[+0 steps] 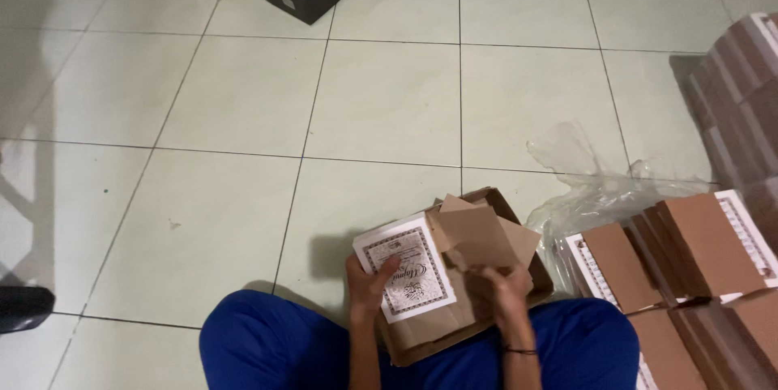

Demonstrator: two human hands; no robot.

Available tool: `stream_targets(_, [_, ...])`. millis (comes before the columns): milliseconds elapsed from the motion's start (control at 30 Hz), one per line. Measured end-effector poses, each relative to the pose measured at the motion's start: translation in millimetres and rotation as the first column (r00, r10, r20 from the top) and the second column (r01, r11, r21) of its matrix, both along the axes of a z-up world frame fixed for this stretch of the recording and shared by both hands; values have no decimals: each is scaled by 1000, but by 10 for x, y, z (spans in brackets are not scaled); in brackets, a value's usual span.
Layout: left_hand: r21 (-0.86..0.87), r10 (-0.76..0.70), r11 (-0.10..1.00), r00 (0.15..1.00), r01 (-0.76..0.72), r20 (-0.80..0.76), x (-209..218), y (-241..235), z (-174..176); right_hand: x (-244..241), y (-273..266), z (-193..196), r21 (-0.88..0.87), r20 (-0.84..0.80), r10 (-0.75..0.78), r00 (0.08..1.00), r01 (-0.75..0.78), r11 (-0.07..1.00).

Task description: The person picks up a stack of paper booklets and a brown cardboard folder, places the booklets inside the folder, and then sets the folder onto a stack of similar items on the floor.

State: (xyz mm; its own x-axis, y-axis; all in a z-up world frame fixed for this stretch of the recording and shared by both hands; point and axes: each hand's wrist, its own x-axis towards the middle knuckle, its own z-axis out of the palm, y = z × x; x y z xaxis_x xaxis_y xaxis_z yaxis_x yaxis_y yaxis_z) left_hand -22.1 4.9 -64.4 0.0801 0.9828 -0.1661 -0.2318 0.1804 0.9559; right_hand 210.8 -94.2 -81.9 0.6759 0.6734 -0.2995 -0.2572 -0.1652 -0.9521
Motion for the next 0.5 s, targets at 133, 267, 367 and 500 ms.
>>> stream_targets(133, [-12, -40, 999, 999, 40, -31, -7, 16, 135, 146, -72, 721, 398, 25, 49, 998, -55, 916])
stream_targets(267, [-33, -188, 982, 980, 187, -71, 42, -27, 248, 119, -152, 1283, 316, 233, 205, 951, -273, 909])
stream_targets(367, [-78, -298, 954, 947, 290, -118, 79, -88, 381, 68, -101, 1136, 270, 116, 315, 942, -335, 903])
stream_targets(500, [-122, -281, 956, 953, 267, -115, 133, -122, 148, 46, -14, 1004, 64, 375, 310, 874, -358, 931])
